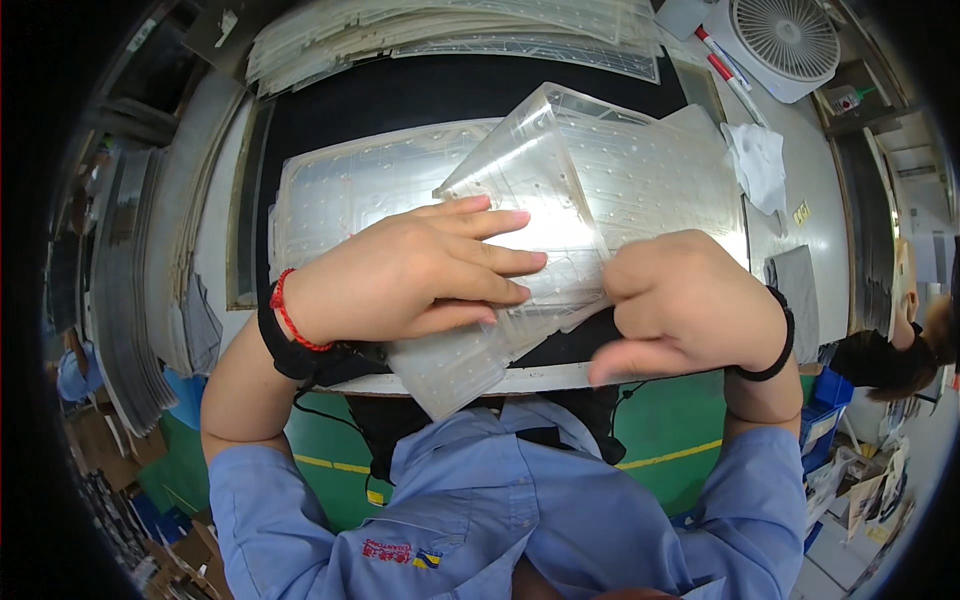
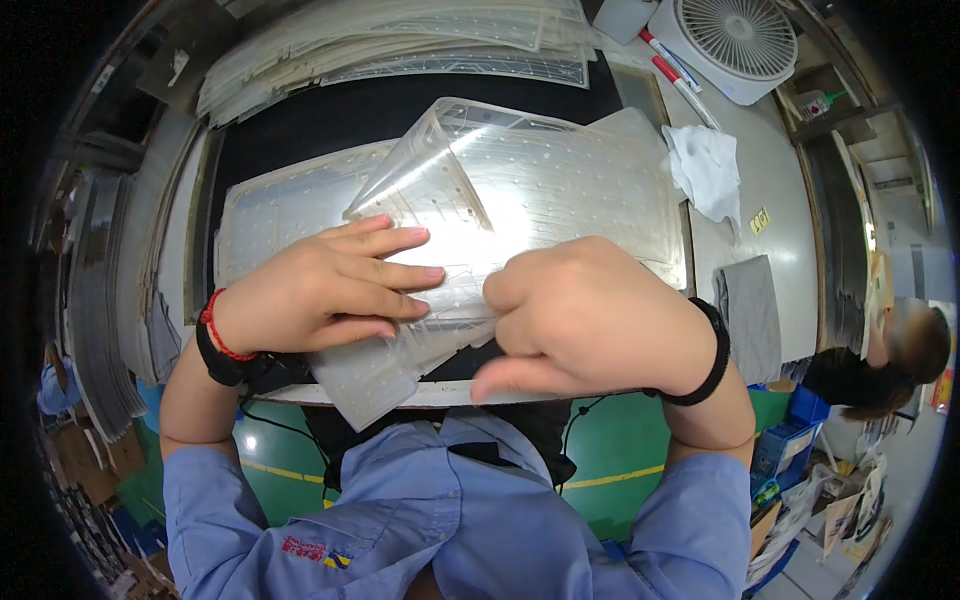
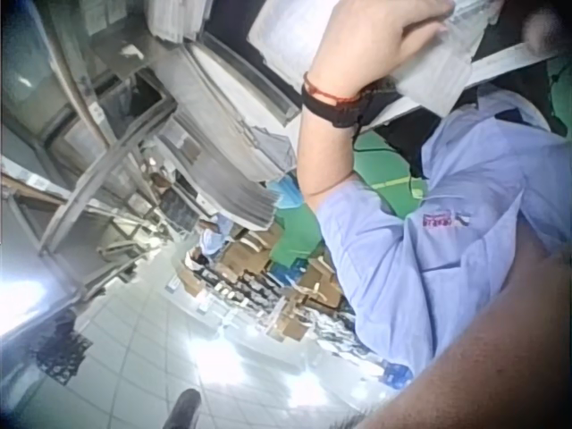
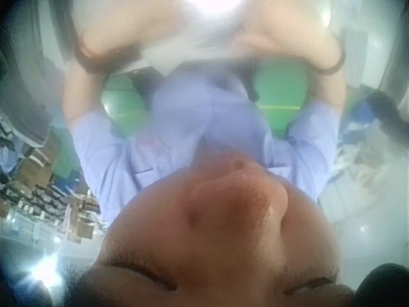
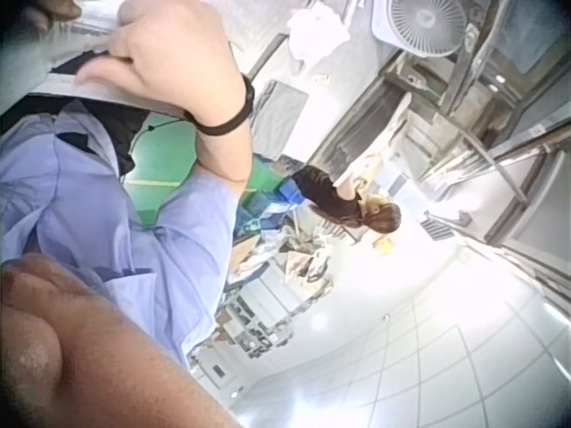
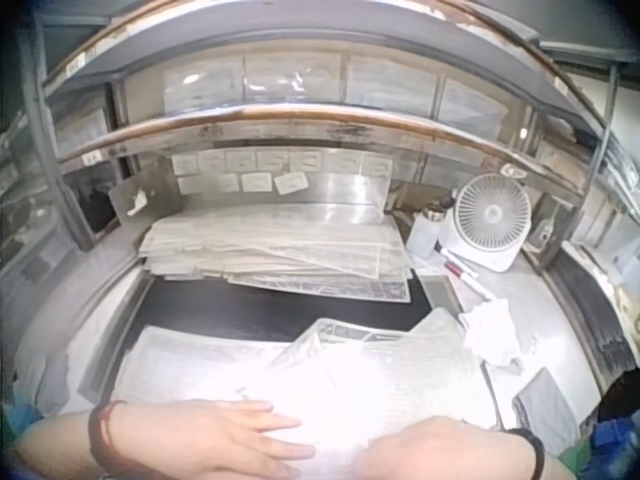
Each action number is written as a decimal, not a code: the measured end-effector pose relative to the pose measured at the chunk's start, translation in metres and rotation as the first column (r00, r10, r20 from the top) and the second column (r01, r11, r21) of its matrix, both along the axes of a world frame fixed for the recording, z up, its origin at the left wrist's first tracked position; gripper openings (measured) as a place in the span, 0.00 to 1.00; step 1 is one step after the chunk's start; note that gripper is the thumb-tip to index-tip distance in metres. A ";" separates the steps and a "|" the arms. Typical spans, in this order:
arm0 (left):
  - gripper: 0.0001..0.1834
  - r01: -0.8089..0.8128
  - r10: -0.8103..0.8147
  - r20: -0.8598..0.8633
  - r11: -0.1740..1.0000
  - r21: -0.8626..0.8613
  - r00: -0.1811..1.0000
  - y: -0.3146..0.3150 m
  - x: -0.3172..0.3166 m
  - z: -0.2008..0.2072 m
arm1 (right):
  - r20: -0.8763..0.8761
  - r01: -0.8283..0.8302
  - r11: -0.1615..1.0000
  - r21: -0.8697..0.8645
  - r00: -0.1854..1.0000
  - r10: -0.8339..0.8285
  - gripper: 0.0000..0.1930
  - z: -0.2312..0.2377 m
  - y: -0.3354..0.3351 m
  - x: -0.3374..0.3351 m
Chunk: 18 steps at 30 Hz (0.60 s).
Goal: Cleaning and inspecting thin transparent electronic circuit layers at a workstation.
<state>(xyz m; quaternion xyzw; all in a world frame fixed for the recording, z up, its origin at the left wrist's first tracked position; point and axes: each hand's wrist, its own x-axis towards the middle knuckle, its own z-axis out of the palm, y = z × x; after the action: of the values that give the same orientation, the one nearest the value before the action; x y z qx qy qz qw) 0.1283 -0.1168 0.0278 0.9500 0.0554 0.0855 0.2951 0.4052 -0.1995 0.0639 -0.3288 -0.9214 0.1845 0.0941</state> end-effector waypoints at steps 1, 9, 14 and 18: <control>0.14 0.001 -0.001 0.001 1.000 -0.001 1.000 0.000 0.000 0.001 | -0.024 -0.007 1.000 0.008 1.000 0.007 0.19 0.003 0.000 -0.001; 0.14 0.002 -0.002 0.003 1.000 -0.001 1.000 0.000 0.001 0.001 | -0.002 0.005 0.999 0.039 1.000 -0.005 0.22 0.002 -0.003 -0.002; 0.14 0.001 -0.001 -0.006 1.000 0.002 1.000 0.000 0.002 0.001 | 0.015 0.174 0.979 0.104 0.984 -0.177 0.22 -0.015 -0.005 -0.010; 0.14 0.004 -0.004 0.005 1.000 0.000 1.000 0.000 0.002 0.000 | -0.019 -0.043 0.999 -0.018 0.999 0.043 0.25 0.001 -0.002 -0.002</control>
<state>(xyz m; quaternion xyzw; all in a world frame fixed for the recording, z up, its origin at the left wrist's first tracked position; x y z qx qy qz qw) 0.1301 -0.1163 0.0278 0.9499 0.0528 0.0872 0.2954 0.4033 -0.2012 0.0652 -0.3082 -0.9256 0.1981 0.0955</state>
